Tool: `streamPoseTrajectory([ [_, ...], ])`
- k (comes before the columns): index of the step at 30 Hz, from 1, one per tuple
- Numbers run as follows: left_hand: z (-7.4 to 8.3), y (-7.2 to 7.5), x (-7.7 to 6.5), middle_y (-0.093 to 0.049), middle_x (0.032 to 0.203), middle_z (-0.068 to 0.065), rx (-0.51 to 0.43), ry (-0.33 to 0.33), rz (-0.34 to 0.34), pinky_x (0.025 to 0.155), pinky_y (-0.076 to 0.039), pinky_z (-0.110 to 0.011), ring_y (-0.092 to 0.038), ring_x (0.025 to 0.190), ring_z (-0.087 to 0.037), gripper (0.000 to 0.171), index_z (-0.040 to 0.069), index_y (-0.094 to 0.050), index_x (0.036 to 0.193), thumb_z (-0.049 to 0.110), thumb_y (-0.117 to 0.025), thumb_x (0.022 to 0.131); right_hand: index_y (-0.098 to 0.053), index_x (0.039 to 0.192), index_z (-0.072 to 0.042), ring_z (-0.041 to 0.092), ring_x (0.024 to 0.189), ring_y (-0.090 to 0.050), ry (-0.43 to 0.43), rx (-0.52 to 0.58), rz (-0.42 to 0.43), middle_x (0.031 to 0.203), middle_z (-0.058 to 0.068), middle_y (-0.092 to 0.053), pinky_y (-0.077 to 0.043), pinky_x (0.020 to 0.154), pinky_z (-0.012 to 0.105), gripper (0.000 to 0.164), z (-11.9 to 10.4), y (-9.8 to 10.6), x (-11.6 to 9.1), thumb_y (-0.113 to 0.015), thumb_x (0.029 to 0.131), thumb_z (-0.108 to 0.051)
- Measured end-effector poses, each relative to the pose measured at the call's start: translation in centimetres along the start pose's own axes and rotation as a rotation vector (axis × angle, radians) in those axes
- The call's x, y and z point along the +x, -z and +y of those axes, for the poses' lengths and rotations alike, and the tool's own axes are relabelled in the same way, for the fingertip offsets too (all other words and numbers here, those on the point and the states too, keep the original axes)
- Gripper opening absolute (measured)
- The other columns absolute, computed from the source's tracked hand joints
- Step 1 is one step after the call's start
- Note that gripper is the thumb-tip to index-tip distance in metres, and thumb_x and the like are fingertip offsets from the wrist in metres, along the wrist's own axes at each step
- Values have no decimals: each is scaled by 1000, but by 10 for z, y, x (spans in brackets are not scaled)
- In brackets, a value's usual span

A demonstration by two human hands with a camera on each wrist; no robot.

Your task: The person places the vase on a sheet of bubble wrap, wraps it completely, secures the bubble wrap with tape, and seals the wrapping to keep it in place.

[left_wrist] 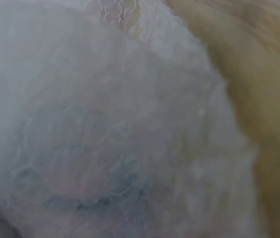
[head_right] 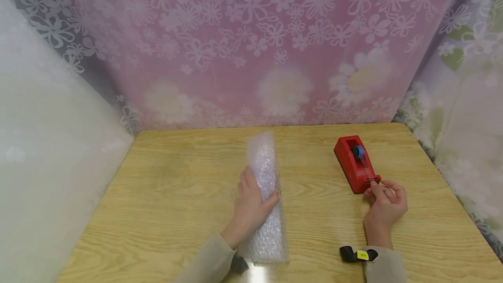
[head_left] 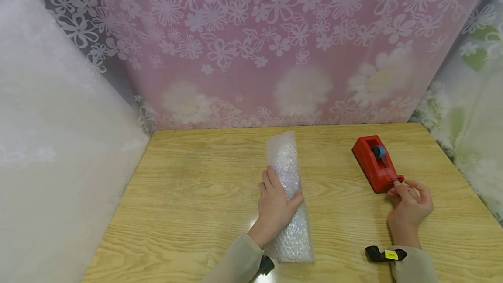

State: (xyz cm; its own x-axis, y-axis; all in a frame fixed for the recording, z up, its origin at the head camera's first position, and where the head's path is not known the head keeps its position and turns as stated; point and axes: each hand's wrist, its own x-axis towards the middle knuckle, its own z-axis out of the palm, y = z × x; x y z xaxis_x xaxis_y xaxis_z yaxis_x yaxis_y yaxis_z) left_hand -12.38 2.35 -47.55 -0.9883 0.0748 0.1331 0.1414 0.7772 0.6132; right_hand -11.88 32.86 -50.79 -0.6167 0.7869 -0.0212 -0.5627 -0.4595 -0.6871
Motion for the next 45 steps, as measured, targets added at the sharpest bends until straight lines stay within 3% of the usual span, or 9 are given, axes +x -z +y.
streamPoseTrajectory([
  [8,0,0,-1,-27,149,-25,-8,-1,2,66,-53,-50,-48,114,-42,101,-4,-9,153,50,-62,86,-63,89,16,19,41,-56,-21,-109,-4,61,14,-64,-50,42,26,19,2,4,3,-77,77,12],
  [15,0,-1,-1,-28,148,-26,0,-8,15,65,-54,-48,-49,113,-42,101,-5,-10,152,50,-62,86,-66,84,16,21,42,-56,-92,-128,-34,61,14,-62,-51,42,28,8,-3,6,3,-73,81,11],
  [24,-1,-1,-1,-28,149,-26,5,3,5,68,-54,-49,-48,114,-42,101,-4,-9,153,51,-62,86,-58,79,10,25,44,-60,-159,-197,-91,60,17,-61,-54,46,31,16,-6,4,-2,-69,89,3],
  [34,0,-2,0,-29,147,-26,11,1,22,67,-54,-48,-49,114,-41,101,-5,-10,152,50,-63,85,-56,73,11,30,50,-61,-264,-15,-206,62,20,-60,-55,50,34,21,-10,7,6,-57,94,9],
  [45,1,-2,1,-29,146,-27,12,1,24,69,-54,-49,-49,114,-42,101,-5,-11,152,49,-63,85,-59,68,10,30,47,-62,-360,-17,-213,54,15,-51,-56,50,35,28,-15,5,11,-53,95,10],
])
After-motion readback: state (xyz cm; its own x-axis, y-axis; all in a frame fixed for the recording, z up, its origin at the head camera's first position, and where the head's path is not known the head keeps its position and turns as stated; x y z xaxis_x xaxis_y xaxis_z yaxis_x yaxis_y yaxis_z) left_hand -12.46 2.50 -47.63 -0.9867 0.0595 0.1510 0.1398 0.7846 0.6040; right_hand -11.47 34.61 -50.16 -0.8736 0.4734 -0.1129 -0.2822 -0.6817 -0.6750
